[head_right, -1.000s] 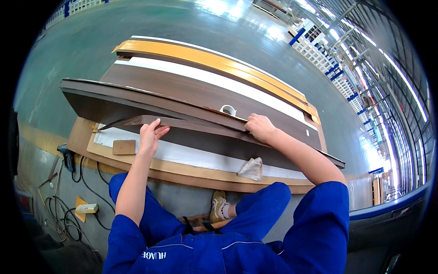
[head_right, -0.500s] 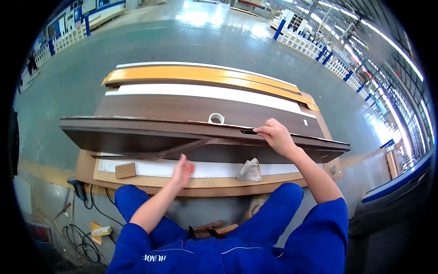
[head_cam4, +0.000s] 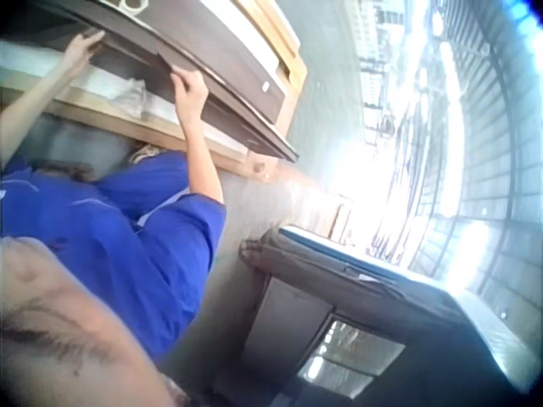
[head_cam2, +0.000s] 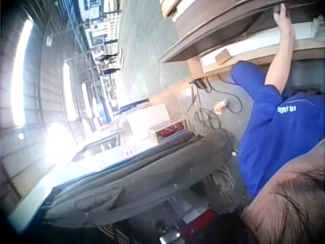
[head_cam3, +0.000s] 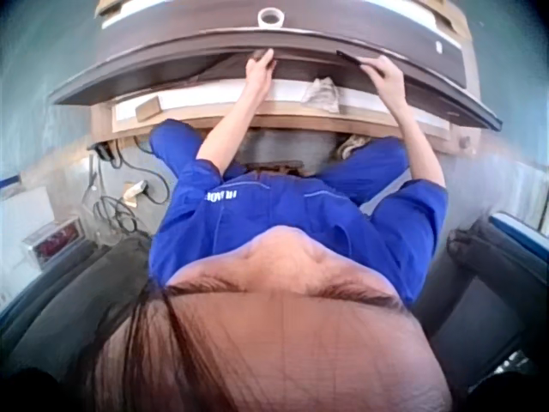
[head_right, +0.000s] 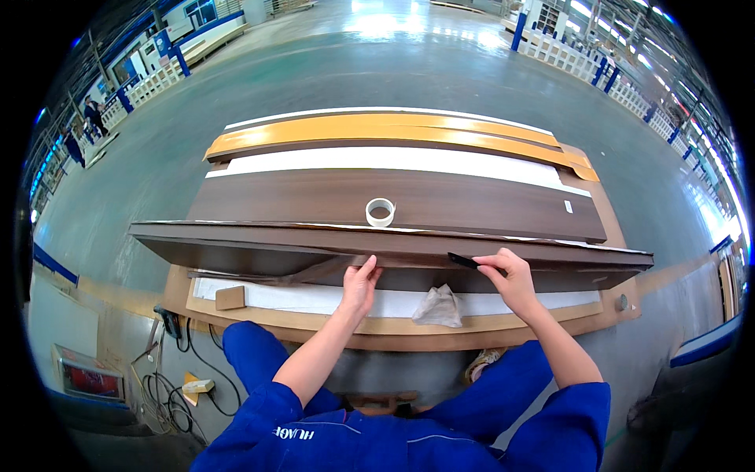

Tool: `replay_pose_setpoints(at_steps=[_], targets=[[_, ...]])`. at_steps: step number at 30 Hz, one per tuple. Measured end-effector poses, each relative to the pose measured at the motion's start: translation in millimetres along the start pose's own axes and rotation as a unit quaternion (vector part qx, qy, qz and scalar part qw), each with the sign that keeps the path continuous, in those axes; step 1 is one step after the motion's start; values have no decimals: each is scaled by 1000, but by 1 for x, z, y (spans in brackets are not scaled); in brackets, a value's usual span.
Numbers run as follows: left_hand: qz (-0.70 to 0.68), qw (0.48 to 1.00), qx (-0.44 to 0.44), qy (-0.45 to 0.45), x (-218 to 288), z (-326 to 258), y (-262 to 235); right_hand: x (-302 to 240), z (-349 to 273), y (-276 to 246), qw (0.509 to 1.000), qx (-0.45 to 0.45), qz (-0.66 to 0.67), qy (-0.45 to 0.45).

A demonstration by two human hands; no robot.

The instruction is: The person applies edge banding to a furniture panel using a heat gun and a utility knife. They heat the edge, press the banding into place, and trim the excess material.

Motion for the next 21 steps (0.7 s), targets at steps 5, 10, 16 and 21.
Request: replay_pose_setpoints(at_steps=[5, 10, 16, 21], targets=[[65, 993, 27, 96, 17, -7, 9, 25, -17, -20, 999, -2, 27, 44], [-56, 980, 119, 146, 25, -8, -5, 23, -13, -21, 998, -38, 37, 36], [-32, 981, 117, 154, 51, 6, -32, -13, 18, 17, 998, -60, 13, -18], [-41, 974, 151, 163, 65, -3, -39, -62, 50, 75, 992, -83, -30, -88]])
Point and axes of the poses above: each hand's wrist, its own z-axis towards the middle knuckle, its own y-axis out of the palm, x = y × z, the point moved 8 cm from there along z, towards the middle knuckle, and after that the axes turned 4 degrees about x, right-handed, at the moved point
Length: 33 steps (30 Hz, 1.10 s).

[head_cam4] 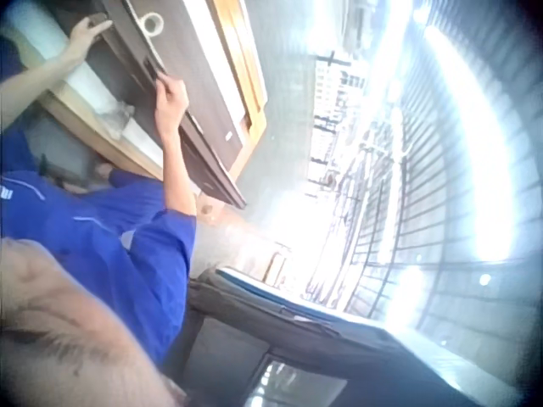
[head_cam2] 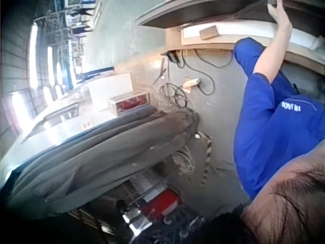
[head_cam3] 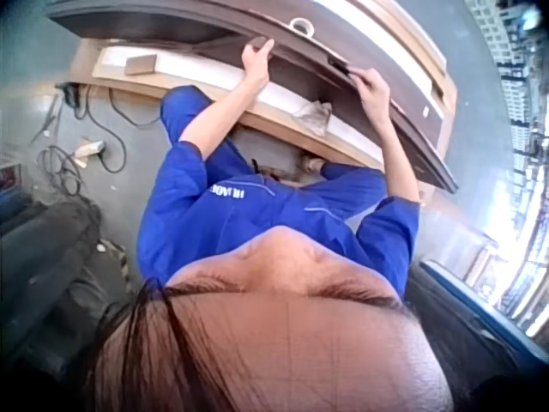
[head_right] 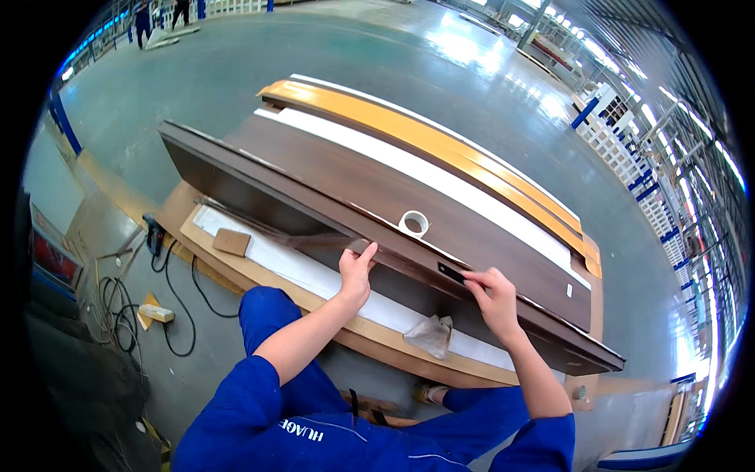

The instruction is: The person applies edge banding to a furniture panel using a heat gun and a utility knife. They heat the edge, press the banding into place, and trim the excess material.

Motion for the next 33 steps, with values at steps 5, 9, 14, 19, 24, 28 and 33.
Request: replay_pose_setpoints(at_steps=[5, 9, 14, 19, 24, 28, 33], targets=[[-35, 998, 21, -44, -5, -3, -1, -57, 60, 64, 984, -47, -88, -148], [-82, 994, 3, -77, -11, -3, 2, -99, 90, 116, 955, -99, -139, -241], [-91, 990, -19, -101, -11, -5, 6, -117, 103, 161, 930, -159, -161, -290], [-79, 990, 5, -116, -14, -3, 4, -122, 103, 183, 902, -188, -187, -339], [-66, 991, 5, -113, -13, -2, 4, -120, 104, 193, 885, -217, -208, -356], [-102, 989, 15, -106, -6, -6, 7, -115, 102, 198, 871, -230, -234, -364], [-60, 992, 8, -112, -6, -6, 7, -113, 97, 203, 847, -242, -270, -390]])
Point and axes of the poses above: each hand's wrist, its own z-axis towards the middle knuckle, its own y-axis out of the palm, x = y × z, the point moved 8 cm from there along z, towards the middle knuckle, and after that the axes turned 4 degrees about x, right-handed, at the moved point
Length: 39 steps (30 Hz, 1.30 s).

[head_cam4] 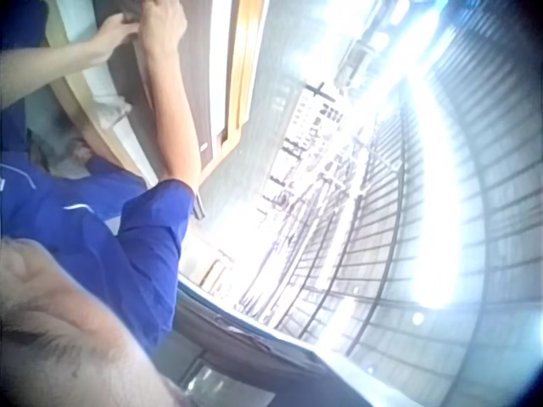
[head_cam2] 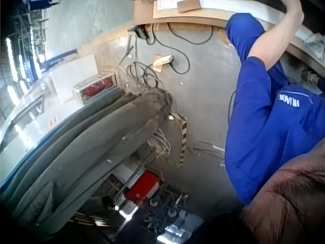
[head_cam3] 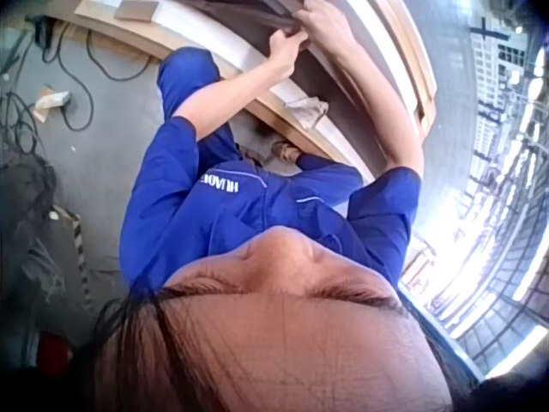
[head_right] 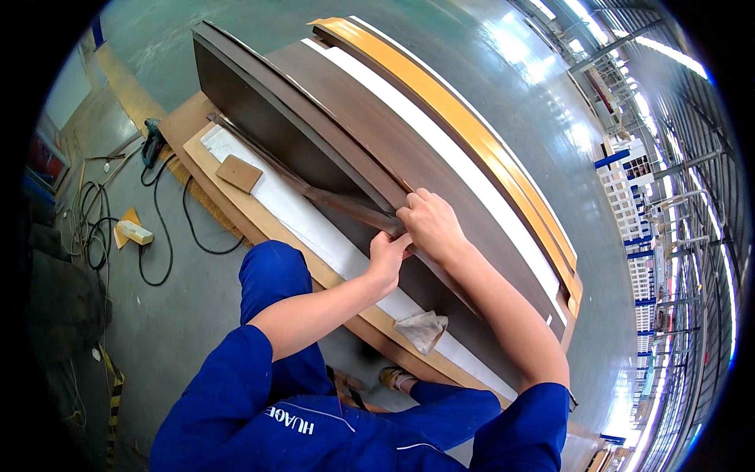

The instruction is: The person applies edge banding to a furniture panel using a heat gun and a utility knife. They heat the edge, press the banding into place, and trim the excess material.

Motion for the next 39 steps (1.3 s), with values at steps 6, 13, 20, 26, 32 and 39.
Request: replay_pose_setpoints(at_steps=[6, 13, 20, 26, 32, 39], targets=[[6, 1000, 5, 4, -1, 2, -1, -4, 4, 4, 999, -9, -18, -31], [-4, 1000, -1, 4, 1, 1, 1, 1, 3, 2, 1000, -14, -12, -12], [-6, 1000, -7, 0, 3, -2, 2, 9, 1, 2, 998, -28, 33, 35], [-15, 1000, -3, 7, 3, -2, 0, 12, -2, 0, 998, -21, 46, 46], [-16, 1000, 2, 1, -1, 0, 0, 15, -7, 1, 997, -25, 49, 52], [-17, 1000, -1, -1, -4, 3, -3, 15, -11, 0, 997, -28, 47, 55]])
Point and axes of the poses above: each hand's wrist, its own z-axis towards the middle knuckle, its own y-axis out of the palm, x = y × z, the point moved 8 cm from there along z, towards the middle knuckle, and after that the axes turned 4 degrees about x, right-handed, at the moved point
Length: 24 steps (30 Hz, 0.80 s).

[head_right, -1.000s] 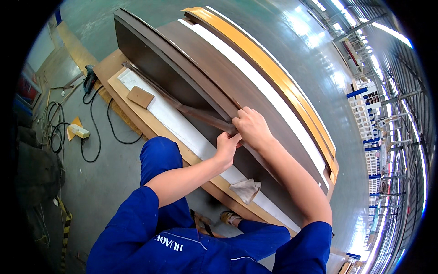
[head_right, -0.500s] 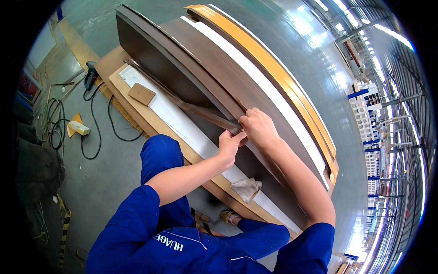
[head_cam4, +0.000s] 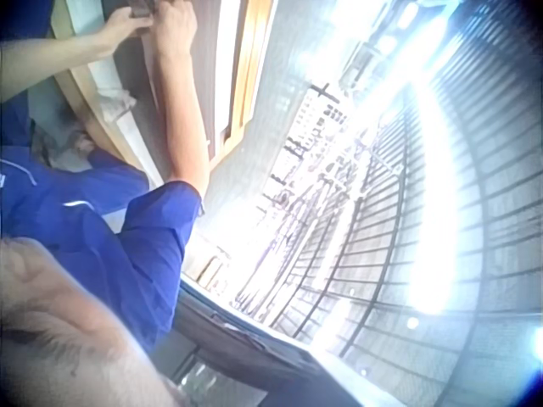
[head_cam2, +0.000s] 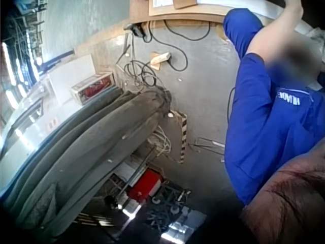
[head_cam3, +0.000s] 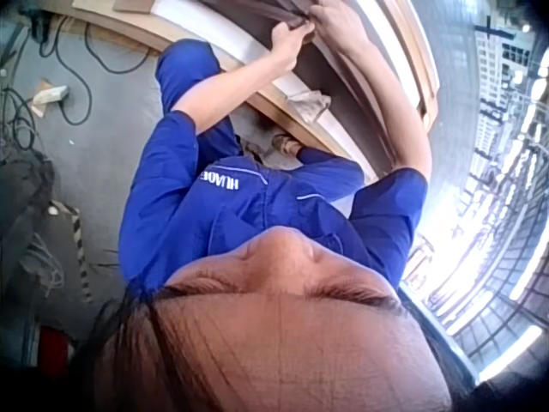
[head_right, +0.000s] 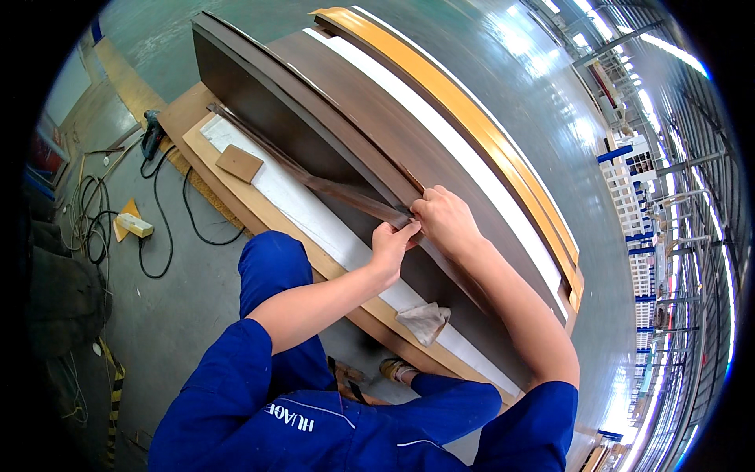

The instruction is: The person applies edge banding to a furniture panel using a heat gun and a utility knife. They heat the edge, press the banding into place, and trim the excess material.

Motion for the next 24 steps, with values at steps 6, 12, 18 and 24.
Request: replay_pose_setpoints(at_steps=[6, 12, 18, 24], targets=[[4, 1000, 4, 5, 2, -3, 2, -1, -3, -2, 1000, 4, -2, -4], [13, 1000, 7, 9, -1, 1, -1, -3, -6, -2, 1000, 12, -3, -21], [7, 1000, -10, 11, -1, 2, 1, -1, -10, 0, 999, 22, -17, -25], [12, 1000, 1, 14, 2, 0, 0, -4, -10, -4, 999, 20, -16, -26]])
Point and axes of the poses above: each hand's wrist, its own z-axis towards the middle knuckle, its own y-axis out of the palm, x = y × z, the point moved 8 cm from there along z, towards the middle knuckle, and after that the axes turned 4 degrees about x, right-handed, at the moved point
